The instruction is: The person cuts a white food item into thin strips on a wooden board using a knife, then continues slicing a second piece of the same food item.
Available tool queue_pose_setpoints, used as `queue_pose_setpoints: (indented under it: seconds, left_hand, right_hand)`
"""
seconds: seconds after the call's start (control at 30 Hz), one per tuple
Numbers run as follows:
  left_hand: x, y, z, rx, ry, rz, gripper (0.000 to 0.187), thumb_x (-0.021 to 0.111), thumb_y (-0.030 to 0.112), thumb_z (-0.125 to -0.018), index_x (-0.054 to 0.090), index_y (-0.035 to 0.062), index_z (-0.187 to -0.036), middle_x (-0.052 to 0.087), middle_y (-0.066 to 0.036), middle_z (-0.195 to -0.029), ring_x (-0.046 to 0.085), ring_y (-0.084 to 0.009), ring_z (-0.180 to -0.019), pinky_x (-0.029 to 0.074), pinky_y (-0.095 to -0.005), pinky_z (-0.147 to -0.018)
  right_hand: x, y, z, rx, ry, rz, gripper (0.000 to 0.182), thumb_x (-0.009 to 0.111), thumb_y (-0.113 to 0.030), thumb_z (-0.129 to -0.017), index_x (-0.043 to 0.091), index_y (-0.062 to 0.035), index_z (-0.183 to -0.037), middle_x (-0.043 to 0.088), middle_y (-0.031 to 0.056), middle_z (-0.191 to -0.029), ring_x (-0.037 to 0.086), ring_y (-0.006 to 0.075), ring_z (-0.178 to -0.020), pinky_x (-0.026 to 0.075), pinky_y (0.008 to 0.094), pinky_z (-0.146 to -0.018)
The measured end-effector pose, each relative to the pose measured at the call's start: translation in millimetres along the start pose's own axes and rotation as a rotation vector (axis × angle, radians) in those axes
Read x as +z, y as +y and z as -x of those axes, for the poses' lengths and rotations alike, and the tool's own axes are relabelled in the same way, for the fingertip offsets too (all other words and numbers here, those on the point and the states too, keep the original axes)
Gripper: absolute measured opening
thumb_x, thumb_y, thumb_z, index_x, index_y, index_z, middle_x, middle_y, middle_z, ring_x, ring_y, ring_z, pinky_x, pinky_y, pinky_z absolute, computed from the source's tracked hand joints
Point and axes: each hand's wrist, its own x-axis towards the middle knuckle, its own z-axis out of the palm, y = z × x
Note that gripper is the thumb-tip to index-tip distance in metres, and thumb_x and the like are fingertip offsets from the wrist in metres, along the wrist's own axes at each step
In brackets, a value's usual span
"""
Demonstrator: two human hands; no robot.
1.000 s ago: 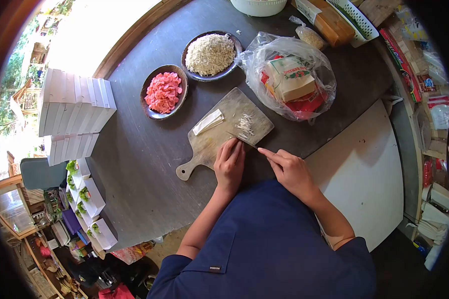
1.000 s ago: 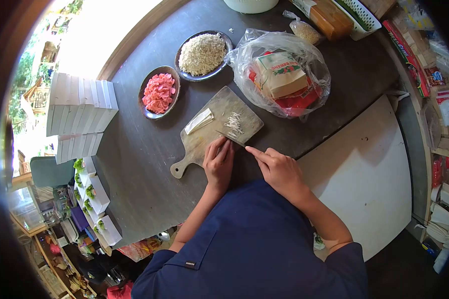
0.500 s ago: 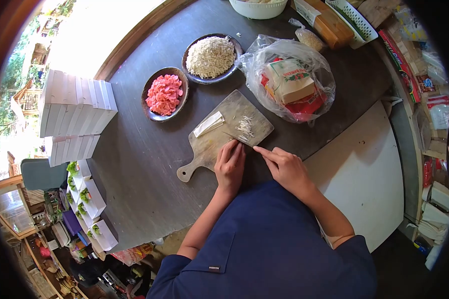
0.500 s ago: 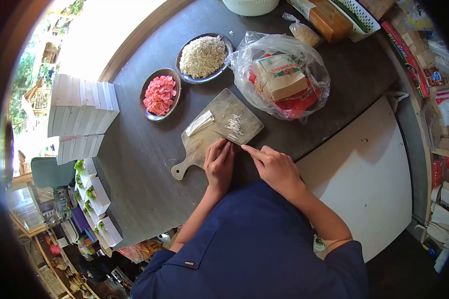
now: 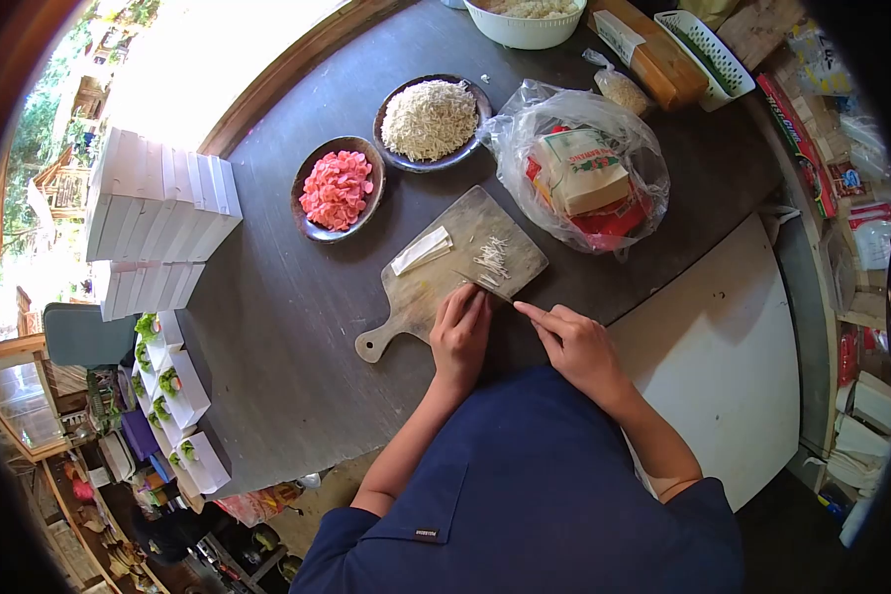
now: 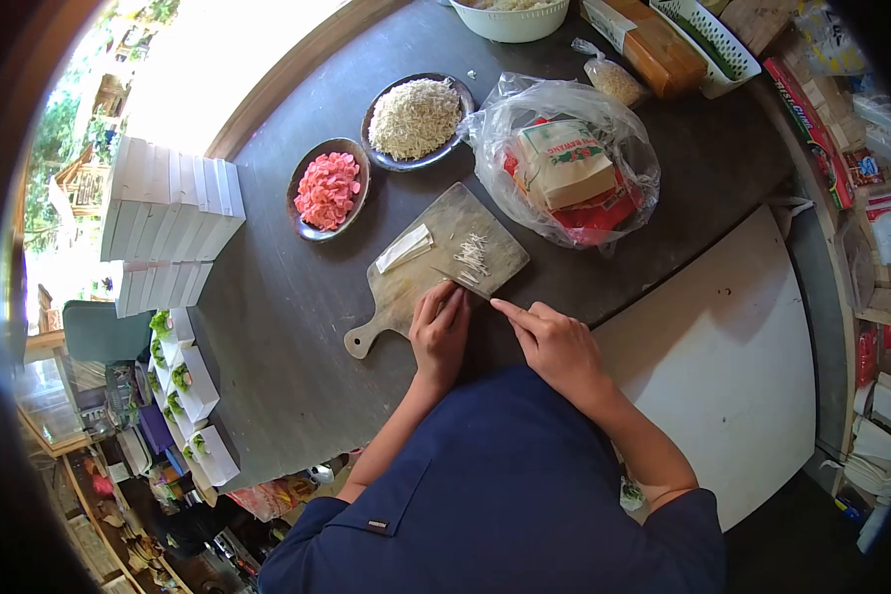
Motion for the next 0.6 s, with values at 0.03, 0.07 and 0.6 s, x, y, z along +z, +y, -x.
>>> queue_pose_setpoints:
  seconds: [0.03, 0.07, 0.6]
  left_hand:
    - [-0.2, -0.1, 0.7, -0.001, 0.002, 0.001, 0.021, 0.084, -0.001, -0.087, 0.081, 0.0, -0.108, 0.076, -0.009, -0.116, 0.075, -0.0299, -0.106, 0.061, -0.0401, -0.092]
    - [-0.2, 0.1, 1.7, -0.003, 0.002, 0.004, 0.022, 0.084, -0.001, -0.087, 0.081, -0.0001, -0.108, 0.076, -0.009, -0.115, 0.075, -0.03, -0.106, 0.061, -0.0402, -0.092]
    - [-2.0, 0.3, -0.2, -0.01, 0.001, 0.019, 0.022, 0.084, -0.002, -0.087, 0.081, -0.0001, -0.108, 0.077, -0.01, -0.115, 0.075, -0.0303, -0.105, 0.061, -0.0403, -0.092]
  right_hand:
    - [0.2, 0.1, -0.2, -0.001, -0.001, -0.001, 0.044, 0.068, -0.016, -0.105, 0.071, -0.0296, -0.146, 0.064, 0.011, -0.086, 0.07, 0.0359, -0.074, 0.059, 0.0497, -0.068]
    - [0.2, 0.2, 0.2, 0.001, -0.006, 0.007, 0.044, 0.069, -0.016, -0.105, 0.071, -0.0297, -0.146, 0.064, 0.011, -0.086, 0.07, 0.0358, -0.074, 0.059, 0.0495, -0.068]
    - [2.0, 0.9, -1.6, 0.0, -0.007, 0.027, 0.045, 0.069, -0.014, -0.104, 0.071, -0.0288, -0.146, 0.063, 0.0114, -0.086, 0.07, 0.0364, -0.073, 0.059, 0.0493, -0.067]
